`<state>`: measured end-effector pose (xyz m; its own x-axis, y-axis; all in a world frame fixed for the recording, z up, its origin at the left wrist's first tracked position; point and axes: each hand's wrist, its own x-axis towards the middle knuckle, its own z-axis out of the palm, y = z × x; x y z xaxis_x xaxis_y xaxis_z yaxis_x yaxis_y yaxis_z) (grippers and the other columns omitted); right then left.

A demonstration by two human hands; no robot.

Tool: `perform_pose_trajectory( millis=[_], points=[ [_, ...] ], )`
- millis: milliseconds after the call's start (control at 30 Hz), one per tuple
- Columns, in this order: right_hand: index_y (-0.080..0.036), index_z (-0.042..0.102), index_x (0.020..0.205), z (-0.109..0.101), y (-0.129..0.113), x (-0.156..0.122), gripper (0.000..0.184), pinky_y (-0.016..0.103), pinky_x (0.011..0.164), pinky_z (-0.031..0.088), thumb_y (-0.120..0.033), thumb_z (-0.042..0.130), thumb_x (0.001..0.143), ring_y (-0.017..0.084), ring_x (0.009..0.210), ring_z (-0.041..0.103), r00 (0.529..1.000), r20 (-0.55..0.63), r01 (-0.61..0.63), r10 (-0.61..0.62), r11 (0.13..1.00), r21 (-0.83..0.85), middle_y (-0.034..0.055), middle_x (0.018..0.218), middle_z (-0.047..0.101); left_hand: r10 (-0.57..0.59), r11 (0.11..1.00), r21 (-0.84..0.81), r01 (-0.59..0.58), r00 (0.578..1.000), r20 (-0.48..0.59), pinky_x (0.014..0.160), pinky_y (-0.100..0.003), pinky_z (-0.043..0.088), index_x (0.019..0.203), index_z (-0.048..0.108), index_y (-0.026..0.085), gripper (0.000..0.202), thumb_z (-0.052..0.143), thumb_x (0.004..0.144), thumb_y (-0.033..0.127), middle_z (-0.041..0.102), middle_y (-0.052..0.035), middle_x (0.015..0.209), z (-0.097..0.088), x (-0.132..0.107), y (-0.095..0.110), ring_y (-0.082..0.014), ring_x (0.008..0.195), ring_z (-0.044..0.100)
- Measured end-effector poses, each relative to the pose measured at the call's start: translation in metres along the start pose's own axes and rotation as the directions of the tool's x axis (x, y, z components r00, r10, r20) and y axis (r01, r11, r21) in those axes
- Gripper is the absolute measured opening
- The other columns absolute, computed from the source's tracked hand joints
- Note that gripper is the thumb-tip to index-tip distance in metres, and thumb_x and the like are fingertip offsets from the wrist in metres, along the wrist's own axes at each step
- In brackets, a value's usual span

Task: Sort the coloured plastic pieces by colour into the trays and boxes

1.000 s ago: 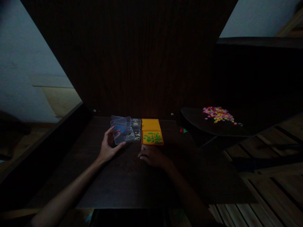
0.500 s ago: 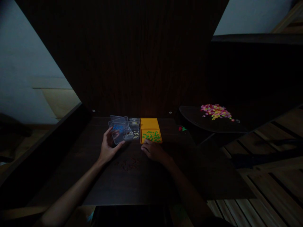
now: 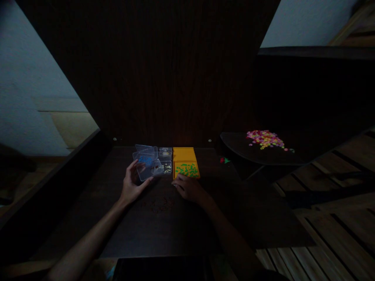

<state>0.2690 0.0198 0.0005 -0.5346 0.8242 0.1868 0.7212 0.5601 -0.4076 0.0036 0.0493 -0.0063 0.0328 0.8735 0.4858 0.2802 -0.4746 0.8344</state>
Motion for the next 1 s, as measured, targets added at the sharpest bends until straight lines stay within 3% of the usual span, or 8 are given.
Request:
perform_pose_trajectory(
  millis=[267, 633, 1000],
  points=[
    [-0.020, 0.071, 0.105, 0.0032, 0.0067, -0.0006, 0.022, 0.028, 0.077, 0.049, -0.022, 0.051, 0.097, 0.017, 0.088, 0.063, 1.000, 0.023, -0.014, 0.014, 1.000, -0.016, 0.0075, 0.101, 0.065, 0.033, 0.999, 0.027, -0.033, 0.999, 0.006, 0.104, -0.050, 0.052, 0.144, 0.035, 0.024, 0.086, 0.081, 0.073, 0.038, 0.060, -0.0124, 0.129, 0.0003, -0.0006, -0.0050, -0.0271, 0.118, 0.063],
    [-0.018, 0.070, 0.097, 0.0001, 0.0066, 0.0001, 0.021, 0.031, 0.085, 0.050, -0.018, 0.049, 0.097, 0.019, 0.094, 0.064, 0.998, 0.056, -0.045, 0.038, 0.989, 0.140, 0.0078, 0.100, 0.067, 0.047, 0.997, 0.058, -0.047, 0.999, 0.004, 0.103, -0.048, 0.054, 0.143, 0.035, 0.023, 0.084, 0.080, 0.074, 0.039, 0.061, -0.0126, 0.129, -0.0011, 0.0008, -0.0009, -0.0268, 0.117, 0.064],
    [-0.019, 0.072, 0.105, -0.0001, 0.0072, 0.0020, 0.026, 0.034, 0.087, 0.051, -0.021, 0.048, 0.097, 0.022, 0.097, 0.067, 0.994, 0.089, -0.081, 0.071, 0.991, 0.111, 0.0090, 0.103, 0.073, 0.071, 0.989, 0.129, -0.078, 0.996, 0.061, 0.102, -0.048, 0.053, 0.146, 0.033, 0.024, 0.085, 0.079, 0.075, 0.039, 0.061, -0.0122, 0.128, -0.0024, -0.0005, -0.0026, -0.0265, 0.117, 0.064]
  ],
)
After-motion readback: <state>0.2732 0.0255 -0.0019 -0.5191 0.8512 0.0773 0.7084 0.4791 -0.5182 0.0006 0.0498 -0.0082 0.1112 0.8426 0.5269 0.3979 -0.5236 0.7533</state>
